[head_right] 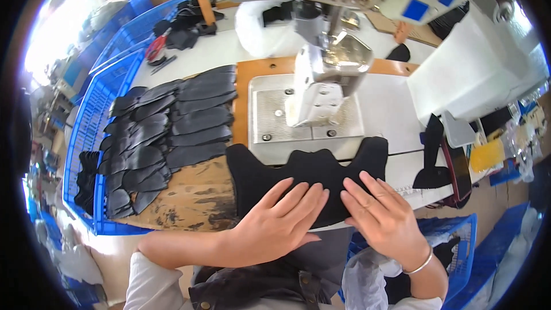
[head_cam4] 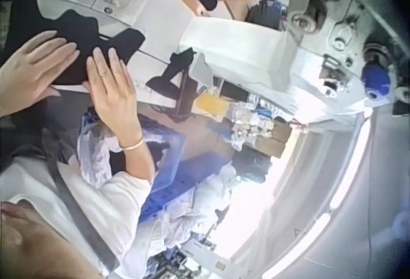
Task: Stitching components of a shoe upper using an industrial sewing machine.
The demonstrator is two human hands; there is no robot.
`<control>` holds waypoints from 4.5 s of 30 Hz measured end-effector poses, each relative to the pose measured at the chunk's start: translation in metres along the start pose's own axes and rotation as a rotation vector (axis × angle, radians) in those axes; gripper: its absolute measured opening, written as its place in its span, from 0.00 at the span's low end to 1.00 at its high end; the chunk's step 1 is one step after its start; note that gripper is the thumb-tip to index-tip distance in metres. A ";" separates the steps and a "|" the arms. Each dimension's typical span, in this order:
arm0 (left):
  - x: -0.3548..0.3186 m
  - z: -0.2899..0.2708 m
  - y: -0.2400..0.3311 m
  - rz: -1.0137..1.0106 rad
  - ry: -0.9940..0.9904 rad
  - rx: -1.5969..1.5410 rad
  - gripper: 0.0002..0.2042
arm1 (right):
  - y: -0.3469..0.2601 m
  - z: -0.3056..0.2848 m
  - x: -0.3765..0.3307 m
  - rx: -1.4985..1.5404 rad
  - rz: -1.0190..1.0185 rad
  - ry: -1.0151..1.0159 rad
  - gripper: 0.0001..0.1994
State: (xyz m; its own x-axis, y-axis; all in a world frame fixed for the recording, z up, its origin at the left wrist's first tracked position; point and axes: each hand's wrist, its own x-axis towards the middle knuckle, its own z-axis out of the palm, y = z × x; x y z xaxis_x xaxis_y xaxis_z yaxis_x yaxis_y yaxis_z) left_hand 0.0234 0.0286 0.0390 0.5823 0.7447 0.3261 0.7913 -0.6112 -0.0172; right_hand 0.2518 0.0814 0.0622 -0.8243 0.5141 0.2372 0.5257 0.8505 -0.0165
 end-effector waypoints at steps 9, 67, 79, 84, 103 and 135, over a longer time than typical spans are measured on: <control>-0.003 -0.034 -0.018 0.006 0.125 0.261 0.22 | 0.001 -0.023 0.022 -0.191 -0.266 0.298 0.13; -0.022 -0.052 -0.038 -0.094 0.339 -0.814 0.11 | -0.095 0.016 0.018 1.696 0.403 0.366 0.29; -0.002 -0.051 -0.044 -0.273 -0.116 -1.230 0.29 | -0.048 -0.001 0.013 1.726 0.425 0.313 0.06; 0.014 -0.037 -0.056 -0.549 -0.278 -1.121 0.16 | -0.018 -0.002 0.013 1.316 0.739 0.247 0.04; 0.007 -0.024 -0.037 -0.400 -0.143 -0.663 0.23 | -0.019 0.010 0.014 0.706 0.514 0.194 0.13; 0.007 -0.035 -0.058 -0.390 -0.348 -0.612 0.15 | -0.026 0.008 0.027 0.496 0.504 0.114 0.24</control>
State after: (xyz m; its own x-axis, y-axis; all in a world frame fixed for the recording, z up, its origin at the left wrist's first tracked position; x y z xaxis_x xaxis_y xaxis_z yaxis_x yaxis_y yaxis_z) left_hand -0.0250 0.0602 0.0754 0.3899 0.9139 -0.1129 0.7655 -0.2536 0.5913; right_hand 0.2145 0.0742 0.0611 -0.4647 0.8662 0.1834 0.6571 0.4763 -0.5843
